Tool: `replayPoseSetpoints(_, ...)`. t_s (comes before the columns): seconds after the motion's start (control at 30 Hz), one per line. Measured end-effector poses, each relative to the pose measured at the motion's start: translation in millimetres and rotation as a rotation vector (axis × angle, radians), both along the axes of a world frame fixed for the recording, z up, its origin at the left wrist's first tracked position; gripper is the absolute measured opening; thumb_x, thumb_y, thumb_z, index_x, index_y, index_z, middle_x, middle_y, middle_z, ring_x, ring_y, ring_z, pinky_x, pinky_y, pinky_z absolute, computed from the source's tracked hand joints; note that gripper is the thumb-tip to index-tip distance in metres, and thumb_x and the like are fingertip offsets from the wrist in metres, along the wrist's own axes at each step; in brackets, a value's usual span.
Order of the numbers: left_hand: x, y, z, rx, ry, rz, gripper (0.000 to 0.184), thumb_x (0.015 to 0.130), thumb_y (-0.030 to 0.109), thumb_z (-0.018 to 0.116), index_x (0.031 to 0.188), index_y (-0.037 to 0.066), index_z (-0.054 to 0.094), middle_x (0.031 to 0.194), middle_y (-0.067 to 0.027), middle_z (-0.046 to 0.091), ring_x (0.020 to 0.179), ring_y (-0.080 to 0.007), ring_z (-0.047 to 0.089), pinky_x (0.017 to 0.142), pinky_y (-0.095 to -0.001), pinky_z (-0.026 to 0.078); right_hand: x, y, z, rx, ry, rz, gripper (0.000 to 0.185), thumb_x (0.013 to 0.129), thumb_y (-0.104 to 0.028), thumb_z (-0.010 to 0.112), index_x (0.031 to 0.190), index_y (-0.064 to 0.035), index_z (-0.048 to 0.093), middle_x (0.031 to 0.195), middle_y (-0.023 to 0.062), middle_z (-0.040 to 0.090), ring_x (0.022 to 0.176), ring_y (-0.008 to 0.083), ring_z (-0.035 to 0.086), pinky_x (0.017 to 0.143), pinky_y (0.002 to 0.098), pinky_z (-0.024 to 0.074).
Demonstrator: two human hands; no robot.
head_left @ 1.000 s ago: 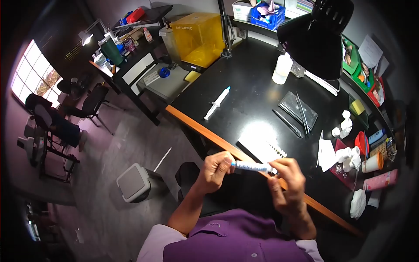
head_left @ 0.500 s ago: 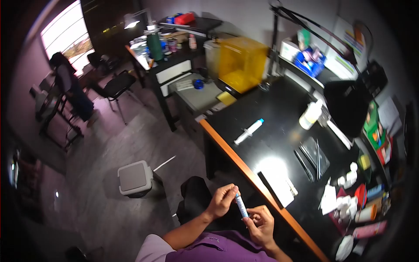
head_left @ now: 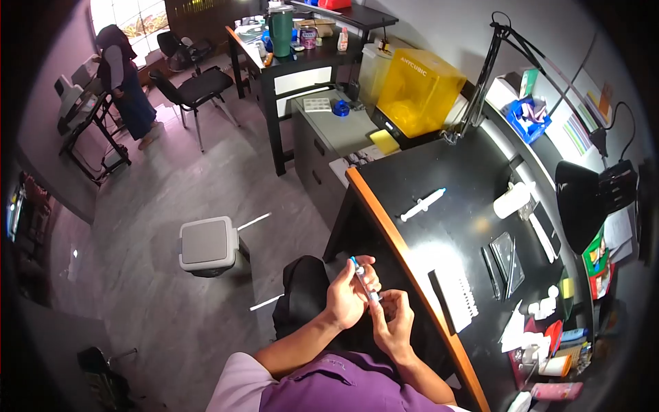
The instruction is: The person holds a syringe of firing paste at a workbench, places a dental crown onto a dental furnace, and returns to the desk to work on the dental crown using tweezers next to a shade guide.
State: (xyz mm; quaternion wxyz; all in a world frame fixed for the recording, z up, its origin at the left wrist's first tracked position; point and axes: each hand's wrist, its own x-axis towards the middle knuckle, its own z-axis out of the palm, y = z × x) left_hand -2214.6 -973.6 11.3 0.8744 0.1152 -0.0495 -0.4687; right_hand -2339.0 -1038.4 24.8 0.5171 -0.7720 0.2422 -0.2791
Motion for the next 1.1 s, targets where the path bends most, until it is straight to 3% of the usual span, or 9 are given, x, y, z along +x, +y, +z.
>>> replayPoseSetpoints(0.27, 2.6, -1.3, 13.0, -0.064, 0.015, -0.069, 0.045, 0.111, 0.038, 0.037, 0.127, 0.002, 0.056, 0.086, -0.0028, 0.049, 0.084, -0.0161, 0.049, 0.085, -0.0344, 0.043, -12.2, -5.5, -3.5, 0.201, 0.098, 0.143, 0.019, 0.106, -0.014, 0.056, 0.095, 0.0011, 0.053, 0.088, 0.0073, 0.063, 0.072, 0.0100, 0.062, 0.067, 0.0252, 0.0517)
replayPoseSetpoints(0.43, -6.4, -0.3, 2.3, 0.023, -0.100, -0.051, 0.032, 0.111, 0.028, 0.041, 0.119, 0.004, 0.060, 0.103, -0.0128, 0.067, 0.100, -0.0247, 0.065, 0.094, -0.0423, 0.052, -30.1, -1.2, -3.4, 0.410, -0.047, 0.152, 0.022, 0.107, -0.014, 0.054, 0.088, -0.0017, 0.054, 0.082, 0.0047, 0.058, 0.071, 0.0115, 0.059, 0.064, 0.0258, 0.0478)
replayPoseSetpoints(0.57, -17.9, 2.9, 9.7, 0.136, -0.061, -0.009, 0.027, 0.110, 0.031, 0.043, 0.108, 0.009, 0.059, 0.104, -0.0106, 0.067, 0.101, -0.0236, 0.066, 0.096, -0.0454, 0.055, -33.5, 5.5, -14.4, 0.218, -0.080, 0.080, 0.021, 0.098, -0.007, 0.066, 0.079, -0.0006, 0.058, 0.075, 0.0076, 0.061, 0.065, 0.0149, 0.059, 0.058, 0.0287, 0.0456)
replayPoseSetpoints(0.7, -20.3, 7.4, 16.8, 0.193, -0.101, 0.021, 0.027, 0.111, 0.031, 0.041, 0.105, 0.010, 0.056, 0.104, -0.0099, 0.066, 0.096, -0.0218, 0.066, 0.088, -0.0427, 0.058, -23.9, 5.1, 1.7, -0.368, -0.073, 0.085, 0.014, 0.083, -0.003, 0.077, 0.083, -0.0011, 0.063, 0.080, 0.0130, 0.062, 0.062, 0.0268, 0.059, 0.058, 0.0351, 0.0474)
replayPoseSetpoints(0.8, -15.6, 8.9, 15.8, 0.160, -0.119, 0.015, 0.027, 0.111, 0.031, 0.041, 0.105, 0.010, 0.056, 0.108, -0.0128, 0.069, 0.096, -0.0231, 0.068, 0.090, -0.0431, 0.058, -22.1, 4.0, 9.7, -0.639, -0.022, 0.074, 0.017, 0.081, -0.004, 0.080, 0.083, -0.0032, 0.063, 0.085, 0.0104, 0.065, 0.064, 0.0271, 0.059, 0.058, 0.0379, 0.0460)
replayPoseSetpoints(0.9, -19.3, 3.5, 12.8, 0.137, -0.055, 0.024, 0.024, 0.111, 0.028, 0.041, 0.102, 0.011, 0.054, 0.089, -0.0052, 0.059, 0.078, -0.0147, 0.057, 0.076, -0.0323, 0.050, -21.8, 2.7, 14.5, -0.638, 0.001, 0.072, 0.015, 0.079, -0.001, 0.079, 0.082, -0.0004, 0.064, 0.085, 0.0141, 0.066, 0.067, 0.0304, 0.063, 0.058, 0.0347, 0.0493)
replayPoseSetpoints(1.0, -19.4, 1.2, 17.8, 0.124, -0.030, 0.023, 0.021, 0.110, 0.026, 0.041, 0.098, 0.011, 0.051, 0.078, 0.0011, 0.045, 0.067, -0.0094, 0.043, 0.066, -0.0273, 0.039, -30.7, 1.6, 1.0, -0.132, 0.038, 0.156, 0.013, 0.090, -0.005, 0.073, 0.085, 0.0005, 0.063, 0.084, 0.0122, 0.065, 0.065, 0.0210, 0.060, 0.058, 0.0330, 0.0451)
replayPoseSetpoints(1.07, -19.3, -1.0, 18.4, 0.075, 0.007, 0.012, 0.021, 0.109, 0.026, 0.042, 0.097, 0.011, 0.050, 0.076, 0.0023, 0.043, 0.064, -0.0083, 0.040, 0.063, -0.0259, 0.036, -32.0, 6.7, 3.7, 0.707, -0.092, 0.240, 0.021, 0.105, -0.014, 0.057, 0.093, 0.0011, 0.063, 0.082, 0.0040, 0.063, 0.072, 0.0099, 0.059, 0.065, 0.0274, 0.0471)
replayPoseSetpoints(1.1, -19.1, -2.3, 19.9, 0.074, 0.014, 0.018, 0.021, 0.109, 0.026, 0.042, 0.097, 0.011, 0.050, 0.076, 0.0025, 0.041, 0.063, -0.0078, 0.038, 0.061, -0.0252, 0.035, -30.5, 5.2, 7.7, 0.747, -0.052, 0.260, 0.021, 0.106, -0.015, 0.056, 0.093, 0.0005, 0.062, 0.082, 0.0034, 0.063, 0.071, 0.0100, 0.059, 0.066, 0.0267, 0.0474)
